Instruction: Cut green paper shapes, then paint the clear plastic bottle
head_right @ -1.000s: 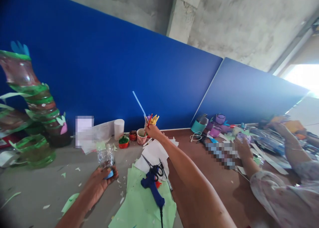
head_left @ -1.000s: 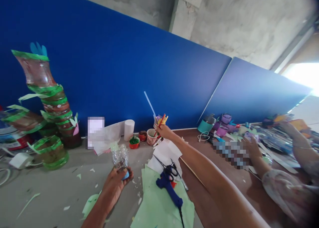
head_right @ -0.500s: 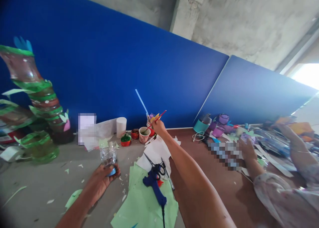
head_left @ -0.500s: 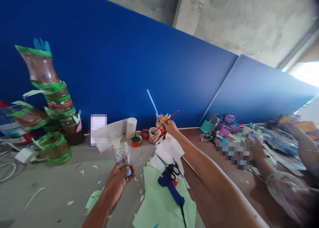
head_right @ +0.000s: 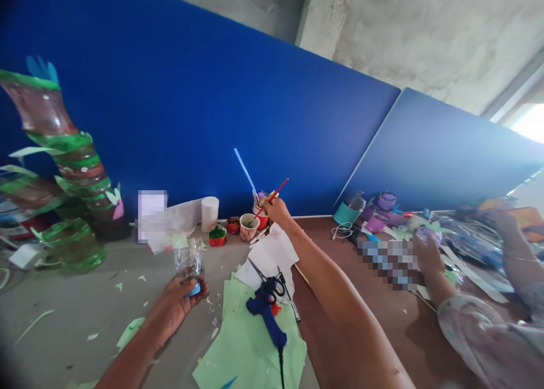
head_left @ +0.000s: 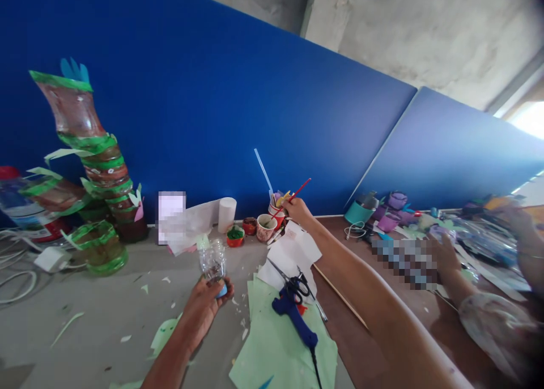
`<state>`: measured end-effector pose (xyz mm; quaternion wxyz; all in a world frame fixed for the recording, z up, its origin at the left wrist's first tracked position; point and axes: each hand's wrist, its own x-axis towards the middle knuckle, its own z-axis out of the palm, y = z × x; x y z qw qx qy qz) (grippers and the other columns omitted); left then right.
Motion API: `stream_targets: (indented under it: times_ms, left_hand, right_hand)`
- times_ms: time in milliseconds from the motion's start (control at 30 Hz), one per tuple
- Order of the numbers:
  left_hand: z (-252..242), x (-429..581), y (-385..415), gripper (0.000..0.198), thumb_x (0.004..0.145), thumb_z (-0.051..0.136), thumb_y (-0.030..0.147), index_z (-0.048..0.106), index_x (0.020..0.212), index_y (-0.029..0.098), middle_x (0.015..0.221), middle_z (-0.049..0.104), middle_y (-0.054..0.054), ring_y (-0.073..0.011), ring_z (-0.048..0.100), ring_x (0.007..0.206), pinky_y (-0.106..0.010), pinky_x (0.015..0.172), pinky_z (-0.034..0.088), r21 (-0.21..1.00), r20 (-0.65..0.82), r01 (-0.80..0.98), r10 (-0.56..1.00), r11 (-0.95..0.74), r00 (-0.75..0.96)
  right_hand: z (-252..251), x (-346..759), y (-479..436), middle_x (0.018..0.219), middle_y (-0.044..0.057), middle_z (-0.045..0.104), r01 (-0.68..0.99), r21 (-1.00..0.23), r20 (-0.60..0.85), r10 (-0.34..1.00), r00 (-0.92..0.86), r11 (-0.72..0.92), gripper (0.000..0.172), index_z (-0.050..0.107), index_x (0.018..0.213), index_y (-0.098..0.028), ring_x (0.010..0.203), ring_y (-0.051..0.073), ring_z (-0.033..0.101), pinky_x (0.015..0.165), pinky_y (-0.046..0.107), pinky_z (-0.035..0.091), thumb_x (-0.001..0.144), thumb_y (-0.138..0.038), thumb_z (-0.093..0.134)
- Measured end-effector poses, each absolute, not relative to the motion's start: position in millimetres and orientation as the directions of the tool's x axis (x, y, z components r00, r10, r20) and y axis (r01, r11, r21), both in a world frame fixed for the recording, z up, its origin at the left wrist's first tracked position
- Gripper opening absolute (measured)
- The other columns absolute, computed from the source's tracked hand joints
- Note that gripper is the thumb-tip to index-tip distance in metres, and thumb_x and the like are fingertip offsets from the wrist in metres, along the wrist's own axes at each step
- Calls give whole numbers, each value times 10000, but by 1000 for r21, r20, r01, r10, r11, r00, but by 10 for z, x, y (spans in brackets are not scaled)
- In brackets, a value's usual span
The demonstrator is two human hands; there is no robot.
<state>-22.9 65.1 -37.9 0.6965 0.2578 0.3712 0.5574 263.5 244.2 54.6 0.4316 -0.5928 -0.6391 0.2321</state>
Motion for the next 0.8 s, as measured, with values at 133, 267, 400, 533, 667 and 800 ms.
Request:
stream_targets:
  times_ms: [133, 267, 400, 533, 667, 800]
  left_hand:
    - [-360, -220, 657, 360, 564, 845, 307, 645, 813, 141, 777, 696, -45, -177, 666, 737, -339, 767, 561, 777, -246, -577, 965, 253, 91]
    - [-329, -221, 646, 360, 557, 848, 304, 648, 806, 140, 772, 698, -45, -178, 667, 738, -325, 761, 560, 776, -248, -576, 964, 258, 97]
    - [-297, -226, 633, 348, 553, 846, 282, 649, 802, 140, 782, 698, -45, -182, 669, 747, -332, 775, 560, 770, -261, -581, 961, 264, 91]
    - [-289, -224, 640, 314, 576, 829, 262, 649, 804, 142, 780, 695, -42, -179, 664, 745, -339, 777, 561, 769, -256, -581, 962, 265, 98]
    - [-297, -220, 642, 305, 574, 828, 268, 648, 787, 143, 775, 697, -42, -176, 664, 735, -337, 773, 556, 772, -254, -579, 962, 262, 97]
    - [-295, -218, 638, 308, 578, 824, 289, 648, 784, 141, 764, 696, -43, -175, 659, 724, -338, 759, 551, 786, -230, -568, 968, 247, 103]
  right_hand:
    - [703, 2723, 2366, 471, -4, 550, 522, -831, 296, 947, 127, 190, 345, 572, 586, -153, 465, 113, 484, 478, 239, 363, 798, -425, 571]
    - [783, 2756, 2273, 448, -19, 509, 501, -841, 306, 943, 131, 204, 329, 523, 557, -178, 451, 104, 436, 469, 237, 336, 761, -431, 567]
    - [791, 2732, 2196, 445, -19, 497, 503, -839, 285, 955, 84, 206, 311, 505, 519, -179, 452, 99, 425, 470, 234, 334, 730, -393, 585]
    - [782, 2687, 2163, 459, -21, 510, 508, -836, 264, 964, 41, 207, 253, 555, 564, -167, 447, 102, 432, 465, 235, 337, 725, -361, 578]
    - [795, 2670, 2152, 504, -18, 549, 518, -825, 269, 963, 10, 225, 193, 620, 653, -156, 473, 110, 463, 489, 240, 361, 728, -326, 567]
    - [813, 2664, 2112, 494, -23, 547, 538, -807, 272, 962, -27, 243, 145, 639, 647, -157, 492, 117, 488, 518, 241, 381, 708, -281, 597]
